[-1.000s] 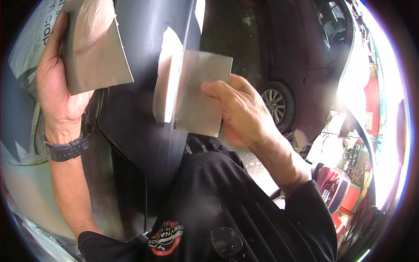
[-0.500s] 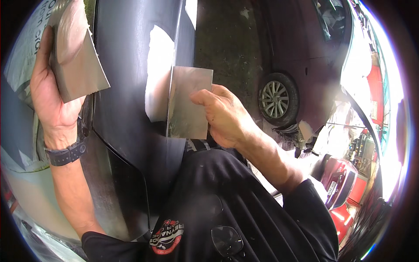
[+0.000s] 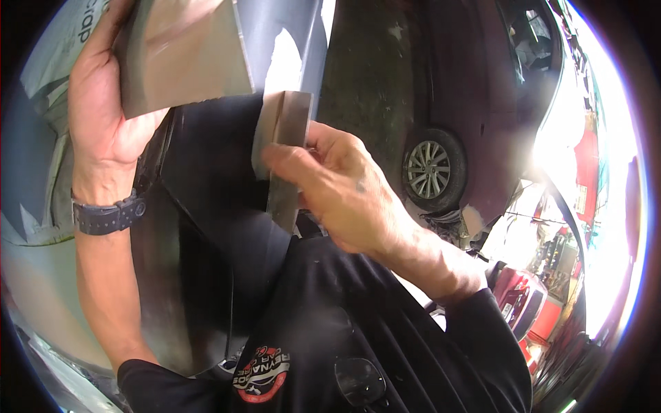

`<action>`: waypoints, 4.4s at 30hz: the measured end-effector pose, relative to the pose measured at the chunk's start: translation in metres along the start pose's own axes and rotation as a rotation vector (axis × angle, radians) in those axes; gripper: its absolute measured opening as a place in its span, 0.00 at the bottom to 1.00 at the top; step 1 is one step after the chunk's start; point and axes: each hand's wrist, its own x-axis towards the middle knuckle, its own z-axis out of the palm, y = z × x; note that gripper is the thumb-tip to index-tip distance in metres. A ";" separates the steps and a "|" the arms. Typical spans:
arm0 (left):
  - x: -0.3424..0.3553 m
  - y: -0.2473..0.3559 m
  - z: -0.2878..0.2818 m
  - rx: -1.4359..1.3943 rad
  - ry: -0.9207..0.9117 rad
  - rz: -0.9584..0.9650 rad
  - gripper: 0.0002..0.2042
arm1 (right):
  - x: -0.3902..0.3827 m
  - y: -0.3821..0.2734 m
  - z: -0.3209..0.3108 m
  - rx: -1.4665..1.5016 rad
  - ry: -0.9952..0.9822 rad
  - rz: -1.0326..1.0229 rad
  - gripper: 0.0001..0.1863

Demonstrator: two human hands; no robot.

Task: The person mixes a substance in a bucket using a sanding block, then applies it to a sanding sheet. They proceed to sand the rear quarter panel of a car, smoothing the surface with the sanding sheet.

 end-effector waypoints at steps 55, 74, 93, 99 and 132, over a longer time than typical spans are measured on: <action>0.007 -0.006 0.011 0.006 -0.108 0.000 0.20 | -0.007 0.050 -0.026 0.448 0.210 0.069 0.12; 0.001 0.000 0.002 0.015 -0.095 -0.010 0.19 | 0.022 0.037 -0.019 0.462 0.126 0.057 0.10; 0.009 -0.005 0.004 -0.103 -0.111 0.010 0.17 | -0.056 0.026 -0.027 0.303 0.216 0.019 0.07; 0.017 -0.009 0.014 -0.097 -0.160 -0.046 0.18 | -0.108 0.179 -0.107 1.085 0.439 -0.218 0.13; -0.056 -0.401 0.128 0.077 1.004 0.577 0.21 | 0.032 0.276 -0.523 0.888 0.227 -0.280 0.17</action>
